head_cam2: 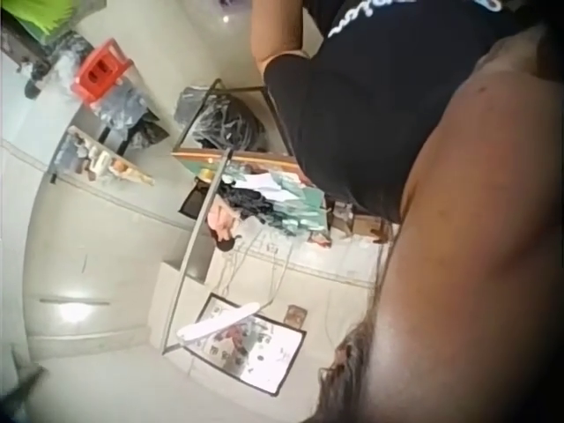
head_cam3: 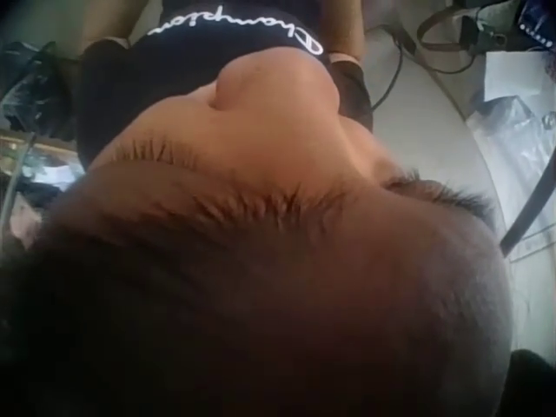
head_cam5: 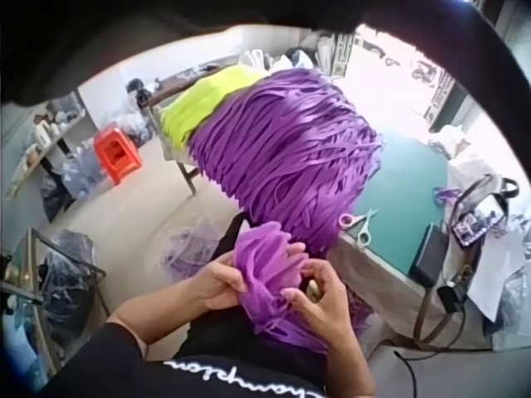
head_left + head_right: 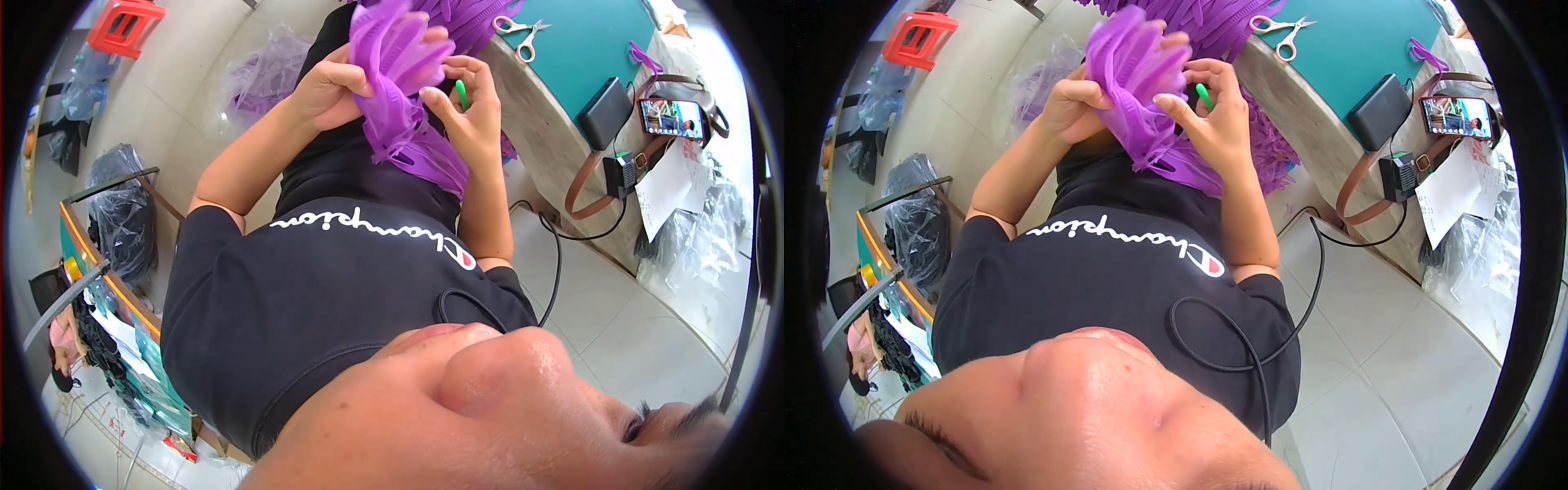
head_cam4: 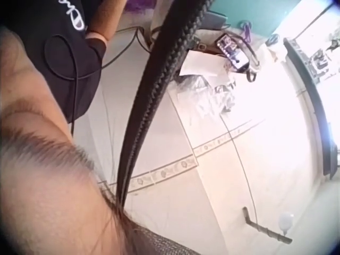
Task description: Crocheting purple fabric strips using a green crochet hook at a workshop table.
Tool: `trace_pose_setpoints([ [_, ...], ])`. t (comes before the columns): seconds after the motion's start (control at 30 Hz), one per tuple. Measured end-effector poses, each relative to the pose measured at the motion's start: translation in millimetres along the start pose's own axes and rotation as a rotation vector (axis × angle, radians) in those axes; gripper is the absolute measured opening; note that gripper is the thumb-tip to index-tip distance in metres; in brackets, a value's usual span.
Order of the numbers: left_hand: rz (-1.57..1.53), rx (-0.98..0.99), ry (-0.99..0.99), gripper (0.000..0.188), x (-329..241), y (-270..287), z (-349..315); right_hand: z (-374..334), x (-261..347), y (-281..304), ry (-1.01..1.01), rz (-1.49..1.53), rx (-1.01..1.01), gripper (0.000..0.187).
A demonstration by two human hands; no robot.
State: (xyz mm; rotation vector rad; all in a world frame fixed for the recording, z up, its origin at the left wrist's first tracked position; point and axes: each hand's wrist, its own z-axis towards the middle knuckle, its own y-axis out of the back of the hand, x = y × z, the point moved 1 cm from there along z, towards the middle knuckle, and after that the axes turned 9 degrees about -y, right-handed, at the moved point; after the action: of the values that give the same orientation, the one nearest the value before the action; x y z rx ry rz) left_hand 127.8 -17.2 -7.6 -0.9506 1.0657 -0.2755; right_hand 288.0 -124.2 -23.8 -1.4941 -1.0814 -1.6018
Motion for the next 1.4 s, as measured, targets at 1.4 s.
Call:
trace_pose_setpoints([
  [1.4,0.569,0.153,0.34,0.03,31,-24,4,-15,-15,74,-0.158,0.389,0.408,0.049],
])
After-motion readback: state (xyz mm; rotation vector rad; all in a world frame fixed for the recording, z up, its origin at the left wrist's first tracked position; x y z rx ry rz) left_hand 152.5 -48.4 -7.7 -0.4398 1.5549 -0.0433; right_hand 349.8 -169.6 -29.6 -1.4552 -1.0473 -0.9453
